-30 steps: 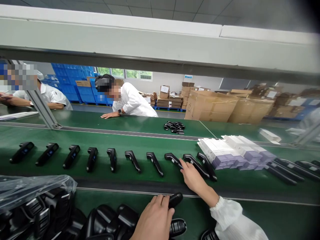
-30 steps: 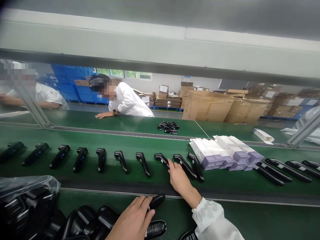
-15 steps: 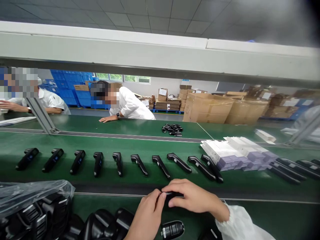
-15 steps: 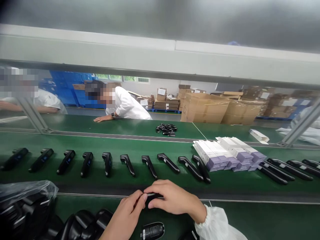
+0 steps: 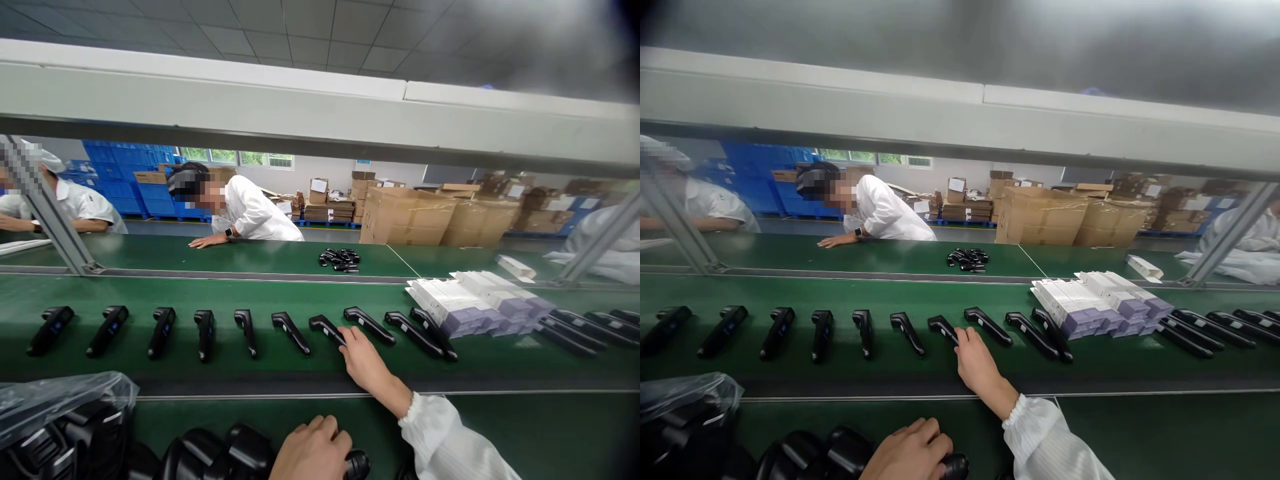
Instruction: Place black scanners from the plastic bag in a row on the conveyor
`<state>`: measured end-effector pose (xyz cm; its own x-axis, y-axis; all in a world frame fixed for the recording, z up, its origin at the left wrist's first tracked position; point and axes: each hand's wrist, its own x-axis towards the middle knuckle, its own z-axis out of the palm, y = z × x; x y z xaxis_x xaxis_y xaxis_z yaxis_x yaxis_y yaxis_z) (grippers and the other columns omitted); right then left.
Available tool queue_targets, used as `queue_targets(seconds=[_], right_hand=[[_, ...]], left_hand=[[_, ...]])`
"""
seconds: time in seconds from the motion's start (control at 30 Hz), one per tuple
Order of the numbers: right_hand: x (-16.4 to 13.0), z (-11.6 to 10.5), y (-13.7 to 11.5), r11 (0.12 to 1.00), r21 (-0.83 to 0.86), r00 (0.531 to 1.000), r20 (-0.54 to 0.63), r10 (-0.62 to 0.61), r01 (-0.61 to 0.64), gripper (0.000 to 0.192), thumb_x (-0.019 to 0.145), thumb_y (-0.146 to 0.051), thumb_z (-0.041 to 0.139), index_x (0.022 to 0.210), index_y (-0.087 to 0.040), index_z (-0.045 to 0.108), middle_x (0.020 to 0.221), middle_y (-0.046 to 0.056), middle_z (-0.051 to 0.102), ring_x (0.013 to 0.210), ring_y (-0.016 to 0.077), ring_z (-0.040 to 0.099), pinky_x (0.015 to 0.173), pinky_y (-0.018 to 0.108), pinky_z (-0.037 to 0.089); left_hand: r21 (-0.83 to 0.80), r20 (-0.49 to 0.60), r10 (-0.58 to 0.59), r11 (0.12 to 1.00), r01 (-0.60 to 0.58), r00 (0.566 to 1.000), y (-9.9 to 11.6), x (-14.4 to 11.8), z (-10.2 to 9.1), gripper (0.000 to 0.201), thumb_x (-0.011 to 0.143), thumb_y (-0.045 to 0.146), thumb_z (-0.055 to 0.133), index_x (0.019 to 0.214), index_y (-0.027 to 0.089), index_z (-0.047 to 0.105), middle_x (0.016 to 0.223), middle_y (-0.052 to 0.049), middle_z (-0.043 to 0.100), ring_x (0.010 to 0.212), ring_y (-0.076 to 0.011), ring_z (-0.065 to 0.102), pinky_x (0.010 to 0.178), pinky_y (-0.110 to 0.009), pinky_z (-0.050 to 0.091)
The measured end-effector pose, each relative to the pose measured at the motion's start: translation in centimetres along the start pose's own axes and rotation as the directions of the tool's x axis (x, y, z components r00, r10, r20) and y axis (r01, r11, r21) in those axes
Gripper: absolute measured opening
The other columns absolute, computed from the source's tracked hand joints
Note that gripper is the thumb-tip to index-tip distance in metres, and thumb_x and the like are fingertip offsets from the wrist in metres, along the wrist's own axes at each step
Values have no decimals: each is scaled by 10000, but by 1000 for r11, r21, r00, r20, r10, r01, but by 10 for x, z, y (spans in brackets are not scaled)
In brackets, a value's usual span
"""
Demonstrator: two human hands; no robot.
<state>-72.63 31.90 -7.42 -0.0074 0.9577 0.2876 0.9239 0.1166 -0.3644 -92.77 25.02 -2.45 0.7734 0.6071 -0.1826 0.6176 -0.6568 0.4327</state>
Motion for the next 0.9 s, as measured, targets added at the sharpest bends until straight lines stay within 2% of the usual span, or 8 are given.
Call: queue_targets(seconds=[0.17, 0.27, 0.37, 0.53, 0.63, 0.7, 0.77, 0.9], right_hand=[[13, 5, 5, 993, -116, 1000, -10, 13, -14, 371, 945, -139, 440, 1303, -99, 528, 1108, 173, 582, 1018, 285, 597, 895, 404, 504], [12, -1, 9, 998, -59, 995, -99, -4, -2, 381, 979, -227, 423, 1329, -111, 519, 1192, 182, 574, 1095, 304, 570, 933, 449, 489], [-1, -16, 5, 986, 109, 966, -237, -100, 129, 352, 988, -283, 409, 1281, -167, 565, 1283, 155, 562, 1208, 289, 514, 1028, 467, 431], [-31, -45, -21, 718, 562, 855, 39, -518, 410, 330, 899, -210, 506, 1206, -232, 626, 1170, 66, 655, 1085, 190, 615, 965, 323, 487], [-41, -50, -37, 709, 574, 795, 157, -586, 410, 483, 849, -235, 588, 1331, -239, 546, 1273, 78, 612, 1153, 216, 579, 1003, 345, 452], [-44, -48, -43, 744, 518, 801, 170, -575, 423, 432, 906, -283, 562, 1337, -251, 542, 1227, 78, 641, 1113, 217, 590, 991, 354, 444], [-43, -44, -43, 769, 472, 817, 157, -555, 432, 318, 971, -315, 492, 1267, -267, 596, 1109, 58, 689, 1017, 201, 615, 960, 345, 444], [-32, -35, -28, 837, 461, 933, 47, -355, 295, 283, 979, -376, 483, 1176, -246, 639, 1074, 62, 680, 991, 198, 610, 914, 325, 465]], left_hand=[[-90, -21, 14, 996, -16, 1000, 4, -9, -11, 213, 855, 243, 540, 1043, 264, 640, 1040, -78, 644, 908, -259, 613, 730, -306, 467], [-30, 44, 20, 999, -18, 999, 9, -14, -15, 211, 842, 179, 511, 989, 244, 647, 1062, -75, 643, 948, -260, 606, 810, -342, 465], [-28, -36, -32, 999, 31, 999, 7, -14, -12, 274, 848, 125, 457, 1033, 217, 637, 1101, -93, 639, 1014, -262, 594, 879, -357, 444], [-253, -255, -197, 959, 132, 947, -11, -4, -7, 245, 875, 112, 338, 903, 194, 568, 971, -84, 621, 877, -216, 598, 799, -325, 454], [-633, -257, -327, 768, 97, 909, -25, 5, -3, 136, 893, 254, 374, 857, 207, 497, 814, -28, 582, 741, -178, 584, 673, -281, 471], [-838, -182, -370, 543, 53, 911, -31, 9, -2, 197, 881, 402, 420, 890, 211, 470, 732, 6, 546, 643, -160, 562, 600, -267, 469], [-899, -179, -411, 438, 22, 894, -32, 10, -6, 298, 874, 491, 422, 969, 210, 452, 750, 3, 557, 637, -164, 571, 614, -285, 485], [-666, -335, -431, 738, 113, 838, -14, -3, -22, 313, 940, 458, 354, 1090, 210, 472, 1044, -88, 600, 925, -222, 604, 824, -353, 479]])
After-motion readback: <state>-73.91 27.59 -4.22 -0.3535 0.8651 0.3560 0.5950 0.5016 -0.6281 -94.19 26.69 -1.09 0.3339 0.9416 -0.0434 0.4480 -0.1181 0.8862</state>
